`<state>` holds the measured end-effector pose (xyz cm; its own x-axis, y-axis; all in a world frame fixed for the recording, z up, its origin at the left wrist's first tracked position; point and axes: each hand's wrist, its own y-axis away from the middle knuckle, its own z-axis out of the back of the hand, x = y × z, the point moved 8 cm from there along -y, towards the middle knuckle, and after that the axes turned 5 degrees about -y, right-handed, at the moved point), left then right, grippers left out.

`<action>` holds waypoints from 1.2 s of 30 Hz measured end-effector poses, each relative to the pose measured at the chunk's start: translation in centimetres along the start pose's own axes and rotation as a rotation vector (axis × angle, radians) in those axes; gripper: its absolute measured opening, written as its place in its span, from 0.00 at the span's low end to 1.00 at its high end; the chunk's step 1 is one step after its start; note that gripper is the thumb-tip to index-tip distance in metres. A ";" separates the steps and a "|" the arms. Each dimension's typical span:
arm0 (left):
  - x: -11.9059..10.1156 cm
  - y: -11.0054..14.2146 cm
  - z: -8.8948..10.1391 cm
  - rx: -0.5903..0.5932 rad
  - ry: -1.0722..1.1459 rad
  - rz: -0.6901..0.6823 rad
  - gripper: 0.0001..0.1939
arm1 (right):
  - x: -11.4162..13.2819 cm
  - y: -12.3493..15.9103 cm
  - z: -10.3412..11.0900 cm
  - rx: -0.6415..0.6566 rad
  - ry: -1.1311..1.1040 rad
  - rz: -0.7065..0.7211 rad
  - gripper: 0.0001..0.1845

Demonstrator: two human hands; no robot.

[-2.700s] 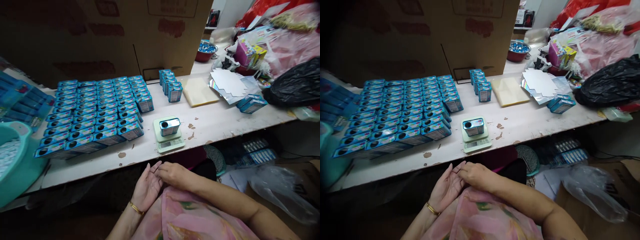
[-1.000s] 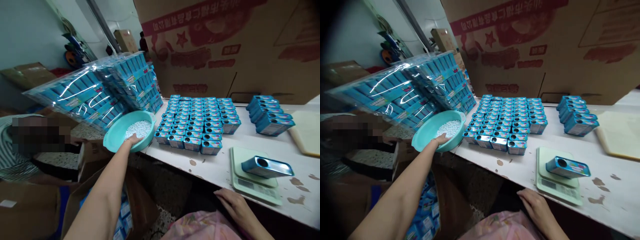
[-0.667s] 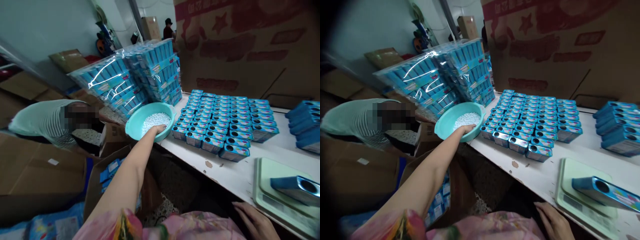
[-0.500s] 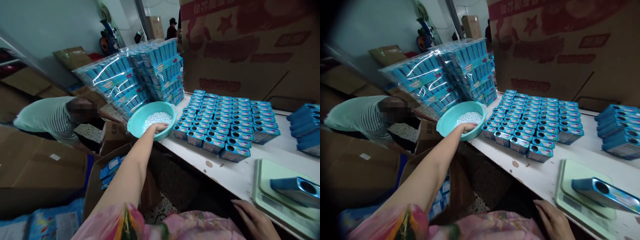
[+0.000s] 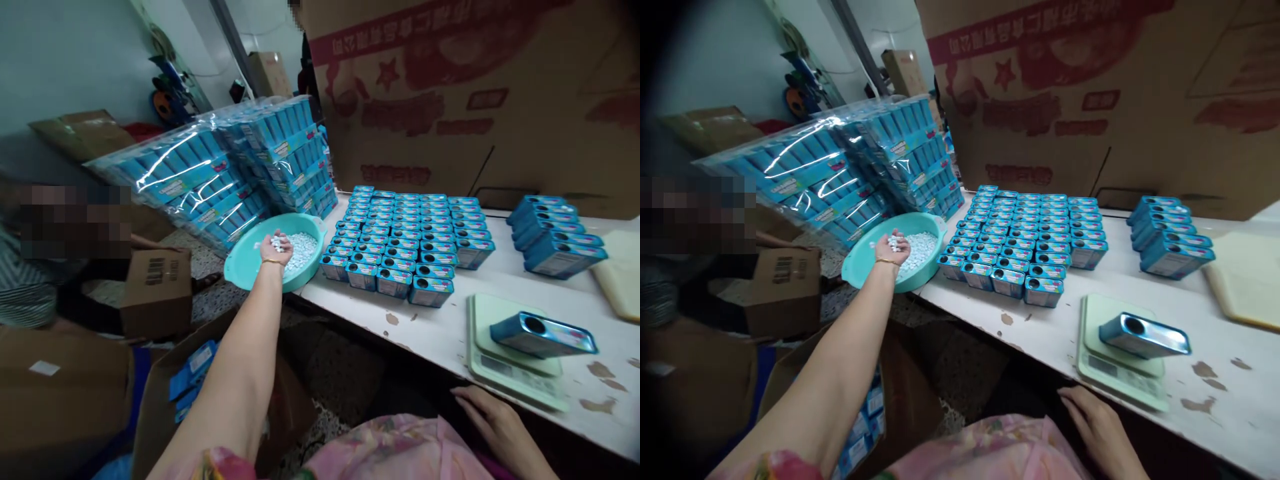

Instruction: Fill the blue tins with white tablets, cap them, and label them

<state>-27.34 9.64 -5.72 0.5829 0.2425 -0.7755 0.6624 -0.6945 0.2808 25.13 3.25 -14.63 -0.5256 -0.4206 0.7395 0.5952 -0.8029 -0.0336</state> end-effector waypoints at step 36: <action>33.5 32.9 -8.4 0.185 0.003 1.085 0.16 | 7.6 -0.6 0.4 -0.086 0.613 0.139 0.11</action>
<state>18.00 0.59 -17.74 0.8137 -0.5571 -0.1661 -0.2836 -0.6299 0.7231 21.06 0.73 -8.72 -0.7145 -0.6686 0.2059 0.6455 -0.7436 -0.1742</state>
